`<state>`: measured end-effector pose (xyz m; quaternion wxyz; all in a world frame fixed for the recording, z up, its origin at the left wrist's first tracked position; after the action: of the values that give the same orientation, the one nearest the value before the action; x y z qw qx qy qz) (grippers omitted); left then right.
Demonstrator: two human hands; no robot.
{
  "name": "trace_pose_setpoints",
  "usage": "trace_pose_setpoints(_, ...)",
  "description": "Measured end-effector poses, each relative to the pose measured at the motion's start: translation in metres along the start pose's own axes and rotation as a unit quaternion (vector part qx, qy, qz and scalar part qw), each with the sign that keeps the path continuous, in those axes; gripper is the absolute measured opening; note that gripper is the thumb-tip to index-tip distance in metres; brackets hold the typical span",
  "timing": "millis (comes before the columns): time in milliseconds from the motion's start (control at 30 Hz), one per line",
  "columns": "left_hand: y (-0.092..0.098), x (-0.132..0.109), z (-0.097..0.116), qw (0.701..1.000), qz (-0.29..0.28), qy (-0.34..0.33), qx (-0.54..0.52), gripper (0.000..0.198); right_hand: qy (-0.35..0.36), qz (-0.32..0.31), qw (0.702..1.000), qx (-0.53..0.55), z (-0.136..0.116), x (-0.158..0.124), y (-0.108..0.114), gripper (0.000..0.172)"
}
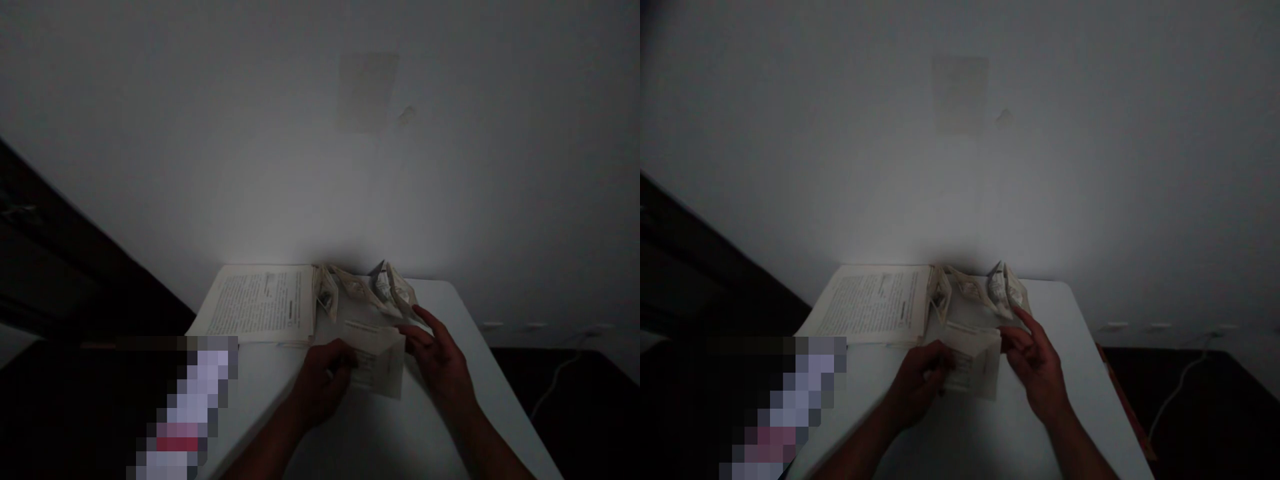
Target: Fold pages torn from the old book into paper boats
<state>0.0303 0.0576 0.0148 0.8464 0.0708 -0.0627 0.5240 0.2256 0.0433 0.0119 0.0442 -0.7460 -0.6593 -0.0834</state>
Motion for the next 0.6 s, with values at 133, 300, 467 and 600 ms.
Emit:
trace_pose_setpoints(133, -0.001, 0.000, -0.004, 1.000, 0.006, 0.013, 0.003, 0.008, -0.047, -0.001, 0.998, -0.032, 0.003, -0.001, -0.001, 0.048)
trace_pose_setpoints(300, 0.007, 0.001, -0.005, 0.983, 0.122, 0.024, -0.136, 0.014, -0.068, 0.009, 0.997, -0.034, 0.010, 0.000, 0.001, 0.043)
trace_pose_setpoints(467, 0.011, 0.002, -0.007, 0.968, 0.178, 0.029, -0.175, 0.018, -0.067, -0.025, 0.997, -0.029, 0.012, 0.000, -0.005, 0.045)
trace_pose_setpoints(600, 0.017, 0.002, -0.009, 0.962, 0.226, 0.048, -0.148, 0.020, -0.096, -0.122, 0.987, -0.040, 0.003, -0.007, -0.023, 0.063)
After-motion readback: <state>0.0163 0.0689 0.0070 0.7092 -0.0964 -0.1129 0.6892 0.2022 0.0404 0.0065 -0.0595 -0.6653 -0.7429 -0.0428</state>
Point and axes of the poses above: each hand's wrist, its own x-axis towards the middle knuckle, its own y-axis out of the back of the hand, z = x × y, the point moved 6 cm from there along x, towards the middle knuckle, and after that the axes turned 13 degrees about -x, right-handed, at the moved point
